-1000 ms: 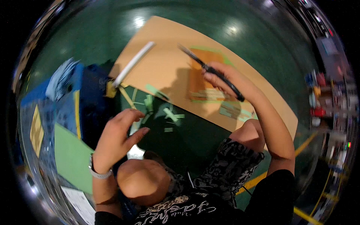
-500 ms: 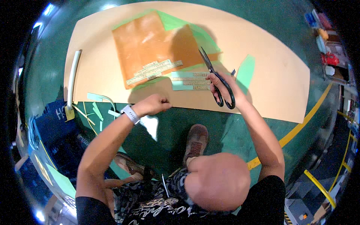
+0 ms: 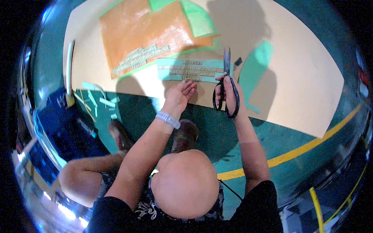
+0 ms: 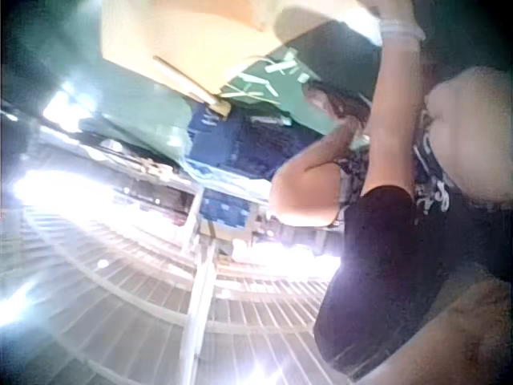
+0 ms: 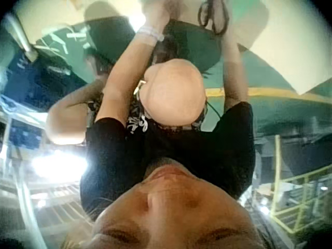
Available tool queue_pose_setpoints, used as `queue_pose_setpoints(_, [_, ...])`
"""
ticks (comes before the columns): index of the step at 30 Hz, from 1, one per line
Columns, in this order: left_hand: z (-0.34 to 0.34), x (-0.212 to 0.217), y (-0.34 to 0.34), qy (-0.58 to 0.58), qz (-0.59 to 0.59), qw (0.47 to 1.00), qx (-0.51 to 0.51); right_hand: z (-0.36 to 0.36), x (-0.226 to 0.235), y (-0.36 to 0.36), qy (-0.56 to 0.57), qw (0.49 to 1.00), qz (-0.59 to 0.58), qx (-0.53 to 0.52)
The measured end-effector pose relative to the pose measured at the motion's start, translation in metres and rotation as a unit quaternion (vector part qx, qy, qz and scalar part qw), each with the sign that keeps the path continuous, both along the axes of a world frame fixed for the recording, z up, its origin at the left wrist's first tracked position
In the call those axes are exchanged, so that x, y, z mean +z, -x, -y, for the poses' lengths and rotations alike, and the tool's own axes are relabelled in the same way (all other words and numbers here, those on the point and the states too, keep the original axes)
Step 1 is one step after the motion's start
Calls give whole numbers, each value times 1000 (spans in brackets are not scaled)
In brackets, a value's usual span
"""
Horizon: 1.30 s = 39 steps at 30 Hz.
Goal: The person cuts out text-bearing stencils from a green sheet of material using scissors.
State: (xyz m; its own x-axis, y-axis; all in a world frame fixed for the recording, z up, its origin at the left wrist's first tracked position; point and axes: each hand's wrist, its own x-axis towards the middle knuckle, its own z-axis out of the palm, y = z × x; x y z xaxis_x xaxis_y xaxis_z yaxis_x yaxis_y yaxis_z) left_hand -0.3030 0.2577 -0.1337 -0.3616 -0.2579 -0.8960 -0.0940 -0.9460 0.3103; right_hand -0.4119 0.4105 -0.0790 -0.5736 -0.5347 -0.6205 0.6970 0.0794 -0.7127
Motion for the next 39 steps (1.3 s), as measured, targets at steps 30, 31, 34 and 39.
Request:
queue_pose_setpoints(30, [7,72,97,260,-253,839,-405,-56,57,-26,-232,942,-208,-125])
queue_pose_setpoints(31, [13,69,111,252,-242,833,-429,-53,56,-28,-232,941,-214,-118])
queue_pose_setpoints(34, [25,26,131,296,-161,804,-490,-44,44,-40,-216,950,-179,-140])
queue_pose_setpoints(39, [-3,6,69,446,-36,735,-511,-57,24,-90,-216,965,-100,-110])
